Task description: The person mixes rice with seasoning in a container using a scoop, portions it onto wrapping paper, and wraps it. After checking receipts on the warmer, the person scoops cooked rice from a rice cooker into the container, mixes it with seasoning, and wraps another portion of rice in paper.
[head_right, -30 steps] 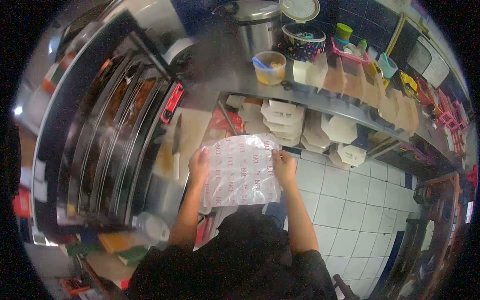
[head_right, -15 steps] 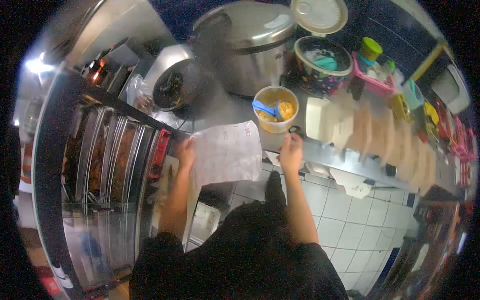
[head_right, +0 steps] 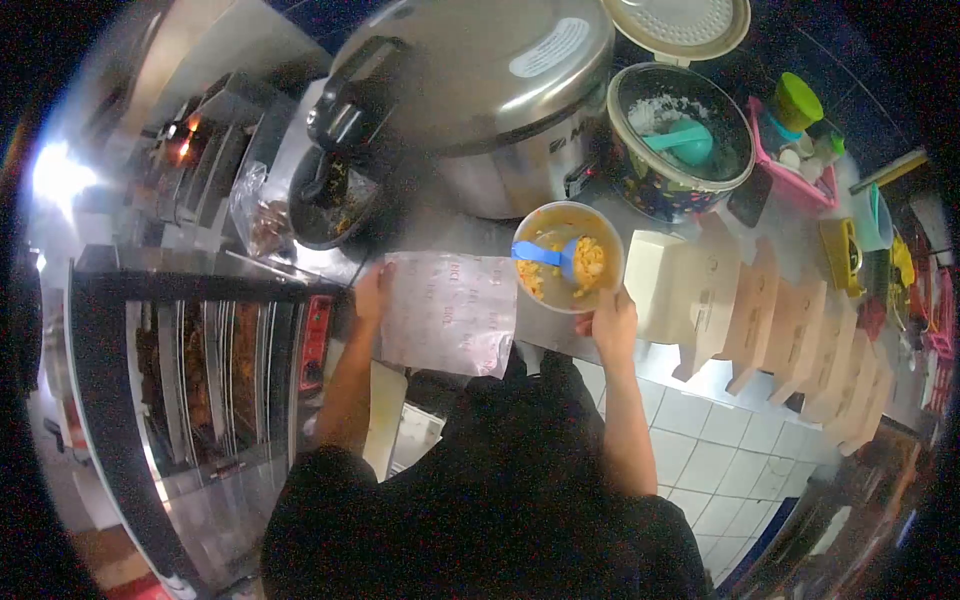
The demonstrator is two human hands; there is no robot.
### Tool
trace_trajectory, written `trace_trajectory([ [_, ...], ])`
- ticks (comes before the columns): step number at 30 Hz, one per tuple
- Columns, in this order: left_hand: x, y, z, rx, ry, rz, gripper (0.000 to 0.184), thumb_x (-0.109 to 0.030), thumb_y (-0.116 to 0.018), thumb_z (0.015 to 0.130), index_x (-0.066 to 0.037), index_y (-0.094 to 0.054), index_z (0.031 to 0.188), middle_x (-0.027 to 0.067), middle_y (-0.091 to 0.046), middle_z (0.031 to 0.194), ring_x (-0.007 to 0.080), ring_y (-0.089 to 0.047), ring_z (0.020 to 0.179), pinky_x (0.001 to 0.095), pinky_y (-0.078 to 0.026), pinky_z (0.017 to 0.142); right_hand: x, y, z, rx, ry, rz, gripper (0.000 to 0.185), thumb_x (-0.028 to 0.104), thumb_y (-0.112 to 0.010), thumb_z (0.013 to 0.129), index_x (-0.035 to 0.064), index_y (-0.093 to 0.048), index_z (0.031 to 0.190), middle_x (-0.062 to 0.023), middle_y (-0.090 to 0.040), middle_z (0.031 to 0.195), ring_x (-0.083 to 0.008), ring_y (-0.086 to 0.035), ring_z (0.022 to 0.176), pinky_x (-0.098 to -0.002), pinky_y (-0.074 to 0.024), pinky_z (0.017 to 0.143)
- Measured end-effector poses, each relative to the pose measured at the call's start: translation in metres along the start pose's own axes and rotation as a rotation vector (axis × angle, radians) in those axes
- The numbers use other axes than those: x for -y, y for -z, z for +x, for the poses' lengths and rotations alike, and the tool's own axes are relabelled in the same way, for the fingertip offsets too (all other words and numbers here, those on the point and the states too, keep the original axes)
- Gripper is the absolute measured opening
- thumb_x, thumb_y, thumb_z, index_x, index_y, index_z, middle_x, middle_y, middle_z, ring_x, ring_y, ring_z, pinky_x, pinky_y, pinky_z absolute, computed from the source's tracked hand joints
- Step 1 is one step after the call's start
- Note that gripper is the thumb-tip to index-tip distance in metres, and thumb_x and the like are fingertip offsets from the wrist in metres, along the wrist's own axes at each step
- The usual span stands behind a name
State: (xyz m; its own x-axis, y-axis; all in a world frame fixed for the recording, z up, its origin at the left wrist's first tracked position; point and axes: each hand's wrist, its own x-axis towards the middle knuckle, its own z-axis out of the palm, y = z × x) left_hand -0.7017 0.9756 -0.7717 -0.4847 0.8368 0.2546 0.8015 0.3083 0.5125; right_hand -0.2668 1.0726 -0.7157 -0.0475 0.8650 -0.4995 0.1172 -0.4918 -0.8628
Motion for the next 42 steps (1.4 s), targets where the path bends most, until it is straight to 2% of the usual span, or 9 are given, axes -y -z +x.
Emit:
trace_trajectory([
  [13,-0.047,-0.067,0.046,0.346,-0.055,-0.083,0.04,-0.044,-0.052,0.099,-0.006,-0.064,0.099,0.0196,-0.065,0.08,0.0413,-0.064,0.078,0.05,-0.048,0.07,0.001,-0.037,-0.035,-0.102,0.07,-0.007,0.031,0.022,-0.041,0.101,-0.0066,-0.052,0.109,-0.0142,-0.064,0.064,-0.0191,-0.064,0.049,-0.0309,-0.052,0.042],
  [16,-0.065,-0.06,0.045,0.135,-0.083,0.086,0.033,-0.04,-0.054,0.098,-0.009,-0.065,0.101,0.0155,-0.068,0.089,0.0409,-0.063,0.084,0.0513,-0.049,0.076,-0.014,-0.041,-0.034,-0.133,0.091,-0.013,0.033,0.026,-0.044,0.103,-0.0034,-0.052,0.115,-0.0143,-0.064,0.066,-0.0187,-0.063,0.048,-0.0307,-0.0521,0.042],
  [18,-0.126,-0.029,0.046,-0.168,-0.181,-0.113,0.027,-0.035,-0.057,0.098,-0.01,-0.066,0.1,0.013,-0.067,0.093,0.0387,-0.063,0.087,0.0498,-0.05,0.077,-0.017,-0.041,-0.034,-0.122,0.109,0.049,0.036,0.03,-0.044,0.104,-0.0019,-0.052,0.118,-0.0143,-0.065,0.068,-0.0186,-0.064,0.049,-0.0304,-0.0526,0.043],
  [20,-0.202,0.005,0.032,-0.005,-0.305,-0.32,0.019,-0.027,-0.062,0.094,-0.009,-0.067,0.099,0.0116,-0.067,0.089,0.0358,-0.063,0.086,0.0468,-0.05,0.078,-0.018,-0.038,-0.039,-0.106,0.121,0.103,0.038,0.033,-0.044,0.105,-0.0003,-0.051,0.121,-0.0143,-0.065,0.069,-0.0185,-0.064,0.05,-0.0302,-0.0532,0.044],
  [22,-0.243,0.013,0.026,0.329,-0.737,-0.166,0.03,-0.033,-0.064,0.091,-0.007,-0.069,0.106,0.0135,-0.069,0.098,0.0318,-0.064,0.098,0.0441,-0.048,0.083,-0.016,-0.034,-0.044,-0.053,0.081,0.181,0.044,0.039,-0.043,0.106,0.0021,-0.048,0.128,-0.0145,-0.066,0.073,-0.0183,-0.064,0.052,-0.0295,-0.055,0.047],
  [24,-0.268,-0.008,0.021,0.369,-1.004,0.17,0.032,-0.036,-0.065,0.089,-0.007,-0.073,0.102,0.0126,-0.07,0.1,0.0275,-0.065,0.094,0.043,-0.046,0.083,-0.023,-0.029,-0.042,-0.006,0.05,0.283,0.045,0.039,-0.043,0.106,0.0035,-0.046,0.132,-0.0145,-0.066,0.074,-0.018,-0.065,0.054,-0.0296,-0.0557,0.049],
  [27,-0.272,-0.052,0.022,0.73,-1.005,0.628,0.034,-0.039,-0.066,0.088,-0.007,-0.076,0.094,0.0125,-0.073,0.098,0.0264,-0.068,0.089,0.0428,-0.044,0.088,-0.027,-0.027,-0.044,0.047,0.014,0.394,0.047,0.039,-0.042,0.106,0.0061,-0.042,0.14,-0.0148,-0.067,0.077,-0.0177,-0.065,0.056,-0.0298,-0.0567,0.051],
  [30,-0.274,-0.079,0.024,0.954,-0.949,0.655,0.034,-0.037,-0.067,0.086,-0.005,-0.077,0.088,0.0166,-0.073,0.092,0.0303,-0.07,0.09,0.0449,-0.048,0.086,-0.029,-0.026,-0.041,0.044,-0.004,0.395,0.048,0.037,-0.041,0.106,0.0078,-0.039,0.144,-0.0148,-0.067,0.079,-0.0176,-0.066,0.057,-0.0305,-0.0572,0.051],
  [42,-0.287,-0.044,0.038,0.999,-0.747,0.532,0.039,-0.041,-0.064,0.089,-0.003,-0.074,0.09,0.0223,-0.072,0.089,0.0379,-0.07,0.088,0.0494,-0.053,0.078,-0.013,-0.023,-0.045,-0.023,0.095,0.178,0.049,0.031,-0.04,0.107,0.0098,-0.036,0.15,-0.0141,-0.067,0.074,-0.0188,-0.068,0.059,-0.0327,-0.058,0.053],
])
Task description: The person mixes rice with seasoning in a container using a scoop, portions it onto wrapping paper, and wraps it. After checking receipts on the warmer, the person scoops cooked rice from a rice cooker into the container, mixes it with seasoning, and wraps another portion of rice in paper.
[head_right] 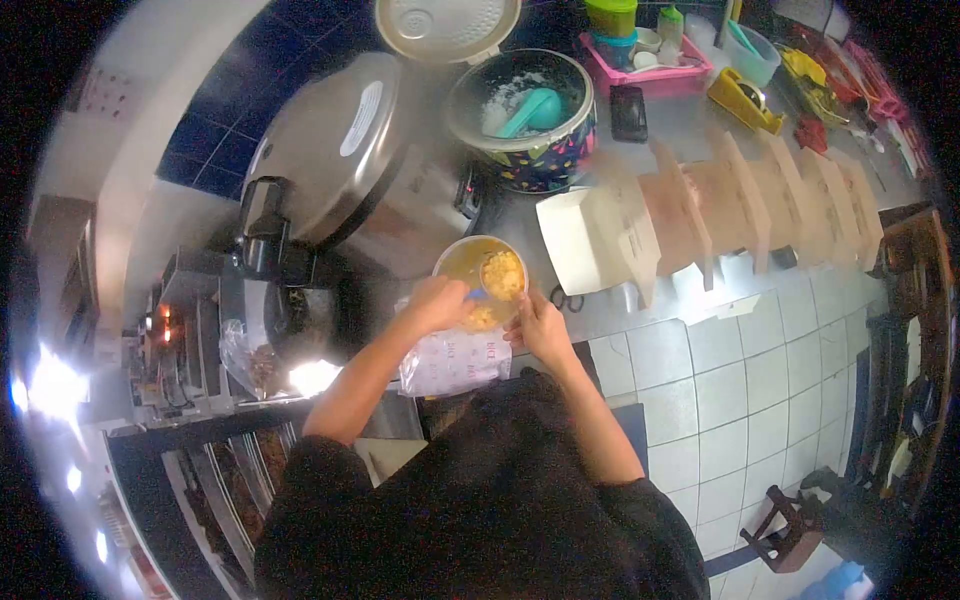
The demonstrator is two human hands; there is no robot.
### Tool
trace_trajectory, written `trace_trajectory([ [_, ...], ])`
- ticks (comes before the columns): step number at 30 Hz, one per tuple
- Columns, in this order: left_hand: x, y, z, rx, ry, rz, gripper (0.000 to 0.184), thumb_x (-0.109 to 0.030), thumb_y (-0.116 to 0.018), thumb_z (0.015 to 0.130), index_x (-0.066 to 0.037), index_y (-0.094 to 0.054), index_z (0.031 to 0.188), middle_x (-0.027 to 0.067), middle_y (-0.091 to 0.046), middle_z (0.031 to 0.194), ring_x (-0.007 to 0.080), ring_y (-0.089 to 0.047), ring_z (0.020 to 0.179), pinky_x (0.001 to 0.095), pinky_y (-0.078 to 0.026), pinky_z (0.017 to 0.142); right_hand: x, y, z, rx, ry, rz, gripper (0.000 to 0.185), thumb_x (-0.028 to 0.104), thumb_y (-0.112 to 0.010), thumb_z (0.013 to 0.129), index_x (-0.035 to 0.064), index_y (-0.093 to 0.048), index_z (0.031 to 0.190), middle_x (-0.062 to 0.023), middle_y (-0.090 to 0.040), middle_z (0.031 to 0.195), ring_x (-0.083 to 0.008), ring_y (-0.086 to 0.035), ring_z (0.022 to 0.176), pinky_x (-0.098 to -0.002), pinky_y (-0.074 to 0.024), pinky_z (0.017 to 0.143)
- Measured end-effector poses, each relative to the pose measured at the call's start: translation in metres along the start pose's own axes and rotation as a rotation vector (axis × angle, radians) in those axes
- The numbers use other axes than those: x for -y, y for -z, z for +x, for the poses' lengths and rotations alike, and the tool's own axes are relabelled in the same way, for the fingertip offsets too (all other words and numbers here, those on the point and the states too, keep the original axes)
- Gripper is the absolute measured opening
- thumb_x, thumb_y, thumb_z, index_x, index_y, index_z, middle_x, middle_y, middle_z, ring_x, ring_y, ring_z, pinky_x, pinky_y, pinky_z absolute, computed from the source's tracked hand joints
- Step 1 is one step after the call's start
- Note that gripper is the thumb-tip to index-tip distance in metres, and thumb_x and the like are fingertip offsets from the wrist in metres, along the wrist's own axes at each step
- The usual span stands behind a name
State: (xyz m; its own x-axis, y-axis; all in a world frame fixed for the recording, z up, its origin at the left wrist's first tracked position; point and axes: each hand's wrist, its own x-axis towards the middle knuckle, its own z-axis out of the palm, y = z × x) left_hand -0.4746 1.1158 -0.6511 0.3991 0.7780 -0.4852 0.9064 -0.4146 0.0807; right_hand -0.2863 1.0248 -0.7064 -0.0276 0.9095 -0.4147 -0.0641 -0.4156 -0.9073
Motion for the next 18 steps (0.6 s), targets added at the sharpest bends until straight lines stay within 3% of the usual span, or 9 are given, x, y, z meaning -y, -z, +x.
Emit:
trace_trajectory([
  [6,0.029,0.008,-0.048,-0.14,0.057,-0.17,0.044,-0.048,-0.06,0.09,-0.006,-0.072,0.09,0.0201,-0.07,0.087,0.0401,-0.067,0.084,0.0488,-0.052,0.074,-0.008,-0.001,0.008,-0.01,0.042,0.006,0.046,0.027,-0.04,0.106,0.0082,-0.04,0.148,-0.0158,-0.067,0.073,-0.0206,-0.069,0.06,-0.0328,-0.0579,0.055],
  [8,0.037,0.008,-0.077,-0.202,0.088,-0.263,0.044,-0.048,-0.06,0.09,-0.006,-0.071,0.091,0.0206,-0.069,0.086,0.0403,-0.067,0.082,0.0484,-0.051,0.072,-0.032,-0.001,0.024,-0.262,0.386,-0.541,0.042,0.02,-0.041,0.104,0.0054,-0.046,0.144,-0.0173,-0.065,0.07,-0.0208,-0.068,0.056,-0.0336,-0.0567,0.053],
  [9,0.042,0.004,-0.092,-0.265,0.114,-0.346,0.045,-0.048,-0.061,0.09,-0.005,-0.071,0.092,0.0211,-0.068,0.084,0.0405,-0.066,0.081,0.0479,-0.051,0.071,-0.017,-0.002,0.021,-0.248,0.387,-0.551,0.042,0.02,-0.041,0.104,0.0054,-0.046,0.144,-0.0173,-0.065,0.07,-0.0208,-0.068,0.056,-0.0336,-0.0567,0.053],
  [11,0.052,-0.01,-0.122,-0.323,0.164,-0.443,0.042,-0.047,-0.062,0.091,-0.006,-0.071,0.091,0.0212,-0.068,0.082,0.041,-0.066,0.079,0.0491,-0.05,0.069,0.027,-0.004,0.009,-0.205,0.19,-0.407,0.041,0.016,-0.042,0.102,0.0029,-0.05,0.14,-0.0183,-0.064,0.068,-0.0208,-0.069,0.06,-0.0346,-0.0555,0.054],
  [14,0.065,-0.046,-0.155,-0.383,0.272,-0.65,0.04,-0.045,-0.063,0.091,-0.006,-0.07,0.091,0.0217,-0.067,0.078,0.0417,-0.066,0.077,0.0498,-0.05,0.067,0.012,0.004,0.038,-0.197,0.126,-0.228,0.036,0.02,-0.044,0.102,-0.001,-0.055,0.13,-0.0149,-0.064,0.066,-0.018,-0.066,0.057,-0.0331,-0.0521,0.051],
  [15,0.07,-0.062,-0.161,-0.383,0.324,-0.758,0.039,-0.044,-0.064,0.092,-0.005,-0.07,0.09,0.0221,-0.066,0.078,0.0419,-0.066,0.076,0.0494,-0.049,0.065,0.014,0.002,0.036,-0.177,0.121,-0.245,0.036,0.02,-0.044,0.102,-0.001,-0.055,0.13,-0.0149,-0.064,0.066,-0.018,-0.066,0.057,-0.0331,-0.0521,0.051],
  [17,0.073,-0.098,-0.164,-0.429,0.383,-0.75,0.039,-0.043,-0.063,0.092,-0.005,-0.069,0.09,0.0222,-0.066,0.077,0.042,-0.065,0.074,0.0488,-0.048,0.064,0.022,-0.005,0.032,-0.408,0.212,0.024,0.032,0.024,-0.046,0.103,-0.0024,-0.06,0.115,-0.0124,-0.065,0.069,-0.0153,-0.061,0.053,-0.031,-0.0484,0.048],
  [18,0.075,-0.121,-0.162,-0.472,0.422,-0.722,0.039,-0.042,-0.063,0.093,-0.004,-0.069,0.09,0.0223,-0.065,0.076,0.042,-0.064,0.073,0.0481,-0.048,0.064,0.013,-0.007,0.028,-0.382,0.208,0.01,0.032,0.024,-0.046,0.103,-0.0024,-0.06,0.115,-0.0124,-0.065,0.069,-0.0153,-0.061,0.053,-0.031,-0.0484,0.048],
])
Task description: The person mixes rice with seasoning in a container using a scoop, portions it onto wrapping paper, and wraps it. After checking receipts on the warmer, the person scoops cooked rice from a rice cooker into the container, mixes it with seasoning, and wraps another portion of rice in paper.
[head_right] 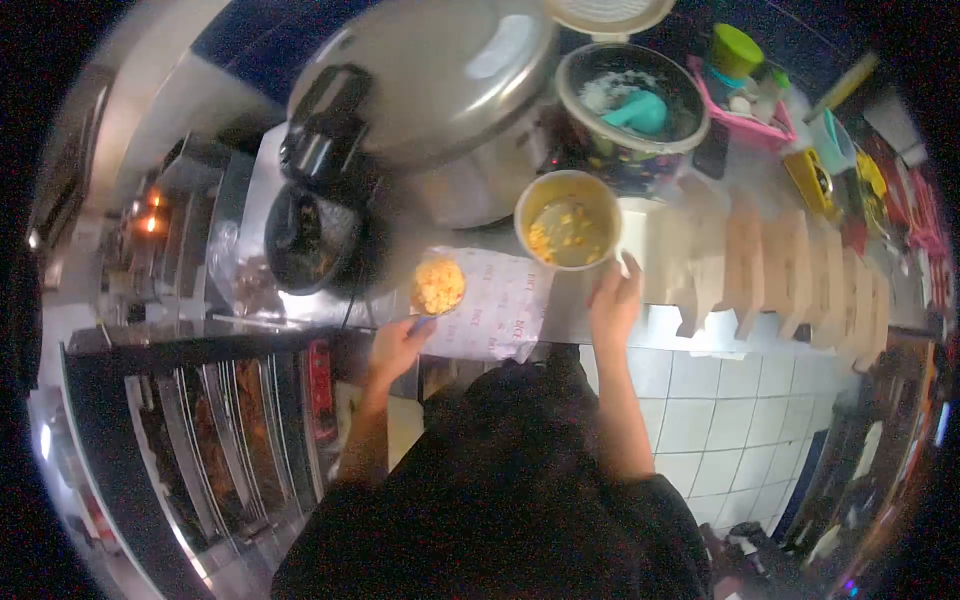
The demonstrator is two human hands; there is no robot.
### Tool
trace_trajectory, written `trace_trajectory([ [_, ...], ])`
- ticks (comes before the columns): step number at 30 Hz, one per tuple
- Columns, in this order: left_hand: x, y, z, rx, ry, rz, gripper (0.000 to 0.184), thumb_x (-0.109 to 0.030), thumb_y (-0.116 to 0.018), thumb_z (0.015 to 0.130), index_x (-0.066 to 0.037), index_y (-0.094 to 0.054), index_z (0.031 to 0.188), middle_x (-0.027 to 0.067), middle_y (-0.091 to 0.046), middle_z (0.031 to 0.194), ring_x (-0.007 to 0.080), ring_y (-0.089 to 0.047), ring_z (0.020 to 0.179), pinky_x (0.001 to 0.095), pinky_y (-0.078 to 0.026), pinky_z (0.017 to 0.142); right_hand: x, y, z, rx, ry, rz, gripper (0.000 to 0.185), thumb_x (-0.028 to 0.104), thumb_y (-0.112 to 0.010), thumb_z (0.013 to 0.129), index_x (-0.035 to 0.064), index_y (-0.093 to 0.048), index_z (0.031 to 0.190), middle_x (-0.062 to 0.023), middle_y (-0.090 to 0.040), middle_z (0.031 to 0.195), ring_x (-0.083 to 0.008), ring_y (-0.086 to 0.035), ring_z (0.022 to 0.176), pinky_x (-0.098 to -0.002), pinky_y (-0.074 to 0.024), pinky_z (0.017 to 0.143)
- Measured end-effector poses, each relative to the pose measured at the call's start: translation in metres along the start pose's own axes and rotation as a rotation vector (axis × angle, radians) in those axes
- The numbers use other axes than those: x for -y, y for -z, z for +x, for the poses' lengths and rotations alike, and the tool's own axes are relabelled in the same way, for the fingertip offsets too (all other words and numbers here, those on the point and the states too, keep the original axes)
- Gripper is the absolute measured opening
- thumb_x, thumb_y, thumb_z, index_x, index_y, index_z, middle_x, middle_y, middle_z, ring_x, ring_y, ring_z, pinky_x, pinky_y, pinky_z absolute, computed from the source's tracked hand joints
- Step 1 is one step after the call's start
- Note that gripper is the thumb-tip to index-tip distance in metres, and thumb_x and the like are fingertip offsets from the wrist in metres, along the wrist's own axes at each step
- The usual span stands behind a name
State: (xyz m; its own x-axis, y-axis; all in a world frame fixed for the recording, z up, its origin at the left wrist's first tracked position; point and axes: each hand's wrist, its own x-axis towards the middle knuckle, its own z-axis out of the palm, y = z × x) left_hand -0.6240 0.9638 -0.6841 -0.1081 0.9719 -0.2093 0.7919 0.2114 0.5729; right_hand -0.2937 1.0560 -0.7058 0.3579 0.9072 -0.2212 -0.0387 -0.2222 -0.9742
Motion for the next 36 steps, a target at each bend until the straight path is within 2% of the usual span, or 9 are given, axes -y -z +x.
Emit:
trace_trajectory([
  [2,0.046,-0.044,-0.003,-0.073,0.026,-0.008,0.038,-0.04,-0.064,0.092,-0.002,-0.068,0.089,0.0226,-0.064,0.075,0.042,-0.063,0.07,0.0471,-0.047,0.062,-0.031,0.005,-0.023,-0.093,0.023,-0.187,0.035,0.031,-0.048,0.104,-0.0019,-0.06,0.108,-0.0095,-0.065,0.073,-0.0133,-0.055,0.052,-0.03,-0.0447,0.045],
  [6,0.064,-0.079,-0.013,-0.26,0.009,-0.168,0.038,-0.04,-0.066,0.091,-0.002,-0.068,0.091,0.0227,-0.063,0.074,0.0415,-0.063,0.07,0.0469,-0.047,0.061,-0.095,-0.005,-0.066,0.436,-0.769,-0.234,0.063,0.056,-0.055,0.096,-0.0035,-0.064,0.112,-0.0128,-0.067,0.081,-0.0162,-0.061,0.065,-0.0287,-0.049,0.056],
  [13,0.093,-0.092,-0.016,-0.232,0.108,-0.236,0.038,-0.039,-0.066,0.091,0.0,-0.066,0.093,0.0232,-0.063,0.074,0.0416,-0.064,0.07,0.0475,-0.047,0.06,-0.099,-0.036,-0.082,0.537,-0.787,-0.125,0.064,0.061,-0.06,0.09,-0.0014,-0.071,0.102,-0.0137,-0.069,0.083,-0.0224,-0.063,0.071,-0.0338,-0.0494,0.066],
  [15,0.097,-0.092,-0.016,-0.239,0.112,-0.288,0.038,-0.038,-0.066,0.091,0.0,-0.066,0.093,0.0237,-0.063,0.074,0.0414,-0.064,0.07,0.0476,-0.047,0.061,-0.114,-0.034,-0.083,0.605,-0.419,-0.495,0.06,0.058,-0.063,0.089,-0.0017,-0.073,0.092,-0.0104,-0.07,0.08,-0.0222,-0.061,0.068,-0.0346,-0.0482,0.065],
  [19,0.1,-0.082,-0.019,-0.194,0.161,-0.301,0.037,-0.037,-0.066,0.091,-0.002,-0.067,0.104,0.0253,-0.065,0.079,0.0425,-0.066,0.075,0.0482,-0.049,0.065,-0.09,-0.048,-0.084,0.472,-0.191,-0.747,0.05,0.048,-0.069,0.087,-0.0022,-0.072,0.086,-0.0059,-0.069,0.077,-0.0195,-0.058,0.066,-0.0331,-0.0476,0.065],
  [21,0.109,-0.09,-0.02,-0.283,0.108,-0.286,0.038,-0.037,-0.066,0.091,-0.004,-0.067,0.11,0.0252,-0.066,0.082,0.0436,-0.066,0.078,0.0489,-0.05,0.068,-0.074,-0.061,-0.079,0.531,-0.031,-0.742,0.037,0.029,-0.069,0.089,-0.0005,-0.069,0.111,-0.0066,-0.071,0.092,-0.0133,-0.061,0.079,-0.0323,-0.048,0.068],
  [26,0.107,-0.088,-0.019,-0.295,0.154,-0.223,0.046,-0.037,-0.065,0.091,-0.007,-0.063,0.126,0.0248,-0.068,0.095,0.0452,-0.066,0.089,0.0506,-0.052,0.077,-0.036,-0.109,-0.092,0.429,-0.067,-0.215,0.026,0.021,-0.068,0.089,-0.0018,-0.068,0.103,-0.0123,-0.066,0.077,-0.0079,-0.056,0.069,-0.0335,-0.0476,0.06],
  [31,0.067,-0.064,-0.029,-0.402,0.233,-0.102,0.05,-0.033,-0.064,0.092,-0.007,-0.055,0.134,0.0224,-0.065,0.101,0.0431,-0.063,0.096,0.0517,-0.051,0.077,-0.055,-0.125,-0.094,0.445,0.357,-0.526,0.028,0.024,-0.068,0.09,-0.0016,-0.061,0.082,-0.0202,-0.062,0.072,-0.0261,-0.059,0.061,-0.0374,-0.0469,0.058],
  [36,0.034,-0.063,-0.033,-0.417,-0.056,-0.106,0.051,-0.019,-0.062,0.09,-0.007,-0.051,0.138,0.0206,-0.063,0.09,0.0408,-0.062,0.084,0.051,-0.051,0.072,-0.059,-0.121,-0.097,0.376,0.327,-0.556,0.037,0.028,-0.068,0.09,-0.0026,-0.055,0.075,-0.0244,-0.059,0.067,-0.0389,-0.058,0.059,-0.0435,-0.0449,0.057],
])
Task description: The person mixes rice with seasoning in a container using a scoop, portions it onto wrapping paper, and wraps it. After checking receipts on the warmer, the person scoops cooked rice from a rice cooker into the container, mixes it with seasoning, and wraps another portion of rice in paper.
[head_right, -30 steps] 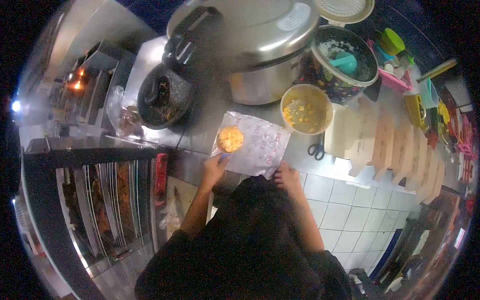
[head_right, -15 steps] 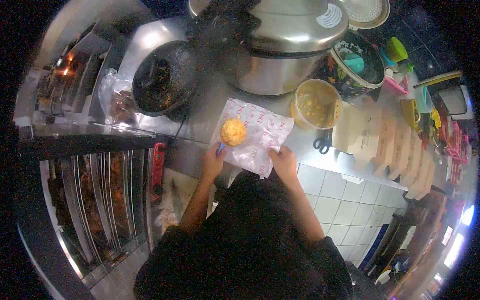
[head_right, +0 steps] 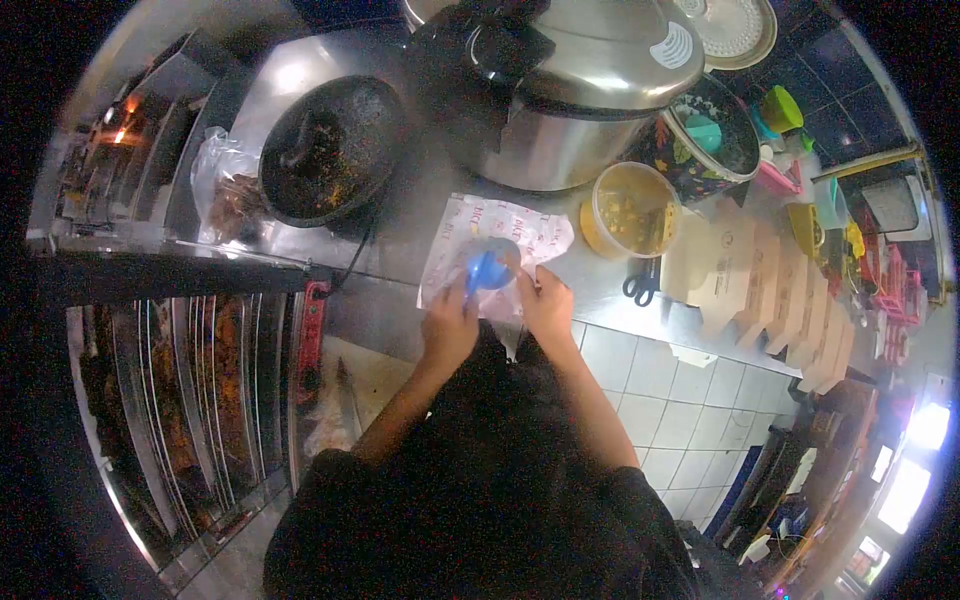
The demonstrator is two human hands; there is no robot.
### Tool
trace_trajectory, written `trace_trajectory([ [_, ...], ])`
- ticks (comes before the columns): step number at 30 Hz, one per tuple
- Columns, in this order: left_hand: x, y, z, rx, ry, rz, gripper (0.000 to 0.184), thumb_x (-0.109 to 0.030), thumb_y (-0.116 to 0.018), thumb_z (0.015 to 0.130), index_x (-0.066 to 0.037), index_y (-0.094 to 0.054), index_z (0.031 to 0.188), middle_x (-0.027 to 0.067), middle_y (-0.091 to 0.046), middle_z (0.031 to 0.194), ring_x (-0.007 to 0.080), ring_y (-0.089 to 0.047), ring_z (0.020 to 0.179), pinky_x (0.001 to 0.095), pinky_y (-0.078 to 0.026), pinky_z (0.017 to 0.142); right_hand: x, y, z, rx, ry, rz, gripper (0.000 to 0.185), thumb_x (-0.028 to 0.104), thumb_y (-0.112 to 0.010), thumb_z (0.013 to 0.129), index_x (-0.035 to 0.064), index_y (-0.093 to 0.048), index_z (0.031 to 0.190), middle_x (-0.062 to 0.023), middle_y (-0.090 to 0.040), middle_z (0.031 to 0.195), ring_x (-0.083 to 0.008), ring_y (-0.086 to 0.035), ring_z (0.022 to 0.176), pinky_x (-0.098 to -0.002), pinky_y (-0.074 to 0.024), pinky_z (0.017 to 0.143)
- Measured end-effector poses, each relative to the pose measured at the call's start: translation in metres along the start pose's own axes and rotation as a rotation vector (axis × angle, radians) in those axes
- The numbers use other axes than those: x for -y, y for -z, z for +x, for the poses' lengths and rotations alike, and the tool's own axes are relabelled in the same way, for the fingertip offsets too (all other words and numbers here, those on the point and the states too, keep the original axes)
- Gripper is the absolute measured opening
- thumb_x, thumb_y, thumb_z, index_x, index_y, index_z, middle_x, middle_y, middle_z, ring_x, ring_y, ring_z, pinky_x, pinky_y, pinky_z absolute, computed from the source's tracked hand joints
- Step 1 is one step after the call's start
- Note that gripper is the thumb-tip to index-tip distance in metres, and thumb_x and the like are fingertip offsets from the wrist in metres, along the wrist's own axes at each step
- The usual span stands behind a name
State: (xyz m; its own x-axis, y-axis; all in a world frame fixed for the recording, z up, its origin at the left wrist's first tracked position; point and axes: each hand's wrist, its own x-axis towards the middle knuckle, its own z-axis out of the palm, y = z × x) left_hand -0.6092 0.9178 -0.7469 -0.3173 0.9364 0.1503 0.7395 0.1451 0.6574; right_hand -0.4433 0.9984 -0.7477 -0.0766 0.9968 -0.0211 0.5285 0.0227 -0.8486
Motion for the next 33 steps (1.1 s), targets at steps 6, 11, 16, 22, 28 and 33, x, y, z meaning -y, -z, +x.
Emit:
trace_trajectory([
  [6,-0.029,-0.015,-0.002,0.159,-0.136,0.204,0.065,-0.014,-0.065,0.085,-0.015,-0.045,0.148,0.0157,-0.059,0.072,0.0339,-0.062,0.059,0.0464,-0.051,0.052,-0.033,0.016,-0.004,-0.035,-0.184,-0.117,0.033,0.028,-0.069,0.088,-0.0018,-0.06,0.078,-0.0188,-0.06,0.064,-0.029,-0.055,0.058,-0.0407,-0.0438,0.057],
  [11,-0.021,-0.044,-0.008,0.14,-0.23,0.423,0.072,-0.011,-0.066,0.08,-0.019,-0.046,0.148,0.0116,-0.057,0.065,0.0297,-0.061,0.055,0.0432,-0.05,0.048,-0.065,0.012,-0.014,-0.012,-0.343,0.067,0.025,0.024,-0.07,0.087,0.0011,-0.065,0.095,-0.0119,-0.061,0.064,-0.0205,-0.052,0.056,-0.037,-0.0437,0.056],
  [16,-0.017,-0.061,-0.008,0.017,-0.264,0.4,0.07,-0.01,-0.067,0.078,-0.019,-0.051,0.145,0.0089,-0.056,0.062,0.0266,-0.059,0.053,0.0409,-0.049,0.046,-0.031,0.035,-0.022,-0.116,-0.336,0.115,0.037,0.016,-0.063,0.092,0.0055,-0.055,0.126,-0.0183,-0.067,0.079,-0.0324,-0.066,0.068,-0.0428,-0.0501,0.067],
  [22,-0.021,-0.057,-0.01,0.014,-0.227,0.402,0.065,-0.009,-0.066,0.081,-0.018,-0.053,0.143,0.0078,-0.056,0.062,0.0263,-0.059,0.052,0.0409,-0.048,0.046,-0.053,0.069,-0.038,0.376,0.342,0.053,0.049,0.007,-0.057,0.089,0.0098,-0.048,0.137,-0.0228,-0.063,0.115,-0.0368,-0.068,0.093,-0.0438,-0.0561,0.074],
  [28,-0.025,-0.041,-0.005,0.106,-0.225,0.253,0.058,-0.013,-0.062,0.091,-0.013,-0.047,0.147,0.0152,-0.058,0.066,0.0323,-0.061,0.058,0.0442,-0.048,0.051,-0.056,0.069,-0.04,0.486,0.424,-0.523,0.058,0.004,-0.055,0.083,0.0078,-0.045,0.14,-0.0166,-0.054,0.133,-0.0319,-0.068,0.101,-0.0407,-0.0604,0.076],
  [33,-0.047,-0.017,0.004,0.01,-0.257,0.138,0.055,-0.016,-0.058,0.096,-0.006,-0.041,0.148,0.021,-0.067,0.086,0.038,-0.066,0.071,0.0461,-0.052,0.063,-0.062,0.068,-0.039,0.464,0.509,-0.554,0.06,0.006,-0.057,0.083,0.007,-0.043,0.141,-0.0123,-0.056,0.126,-0.0272,-0.069,0.096,-0.0382,-0.0603,0.075],
])
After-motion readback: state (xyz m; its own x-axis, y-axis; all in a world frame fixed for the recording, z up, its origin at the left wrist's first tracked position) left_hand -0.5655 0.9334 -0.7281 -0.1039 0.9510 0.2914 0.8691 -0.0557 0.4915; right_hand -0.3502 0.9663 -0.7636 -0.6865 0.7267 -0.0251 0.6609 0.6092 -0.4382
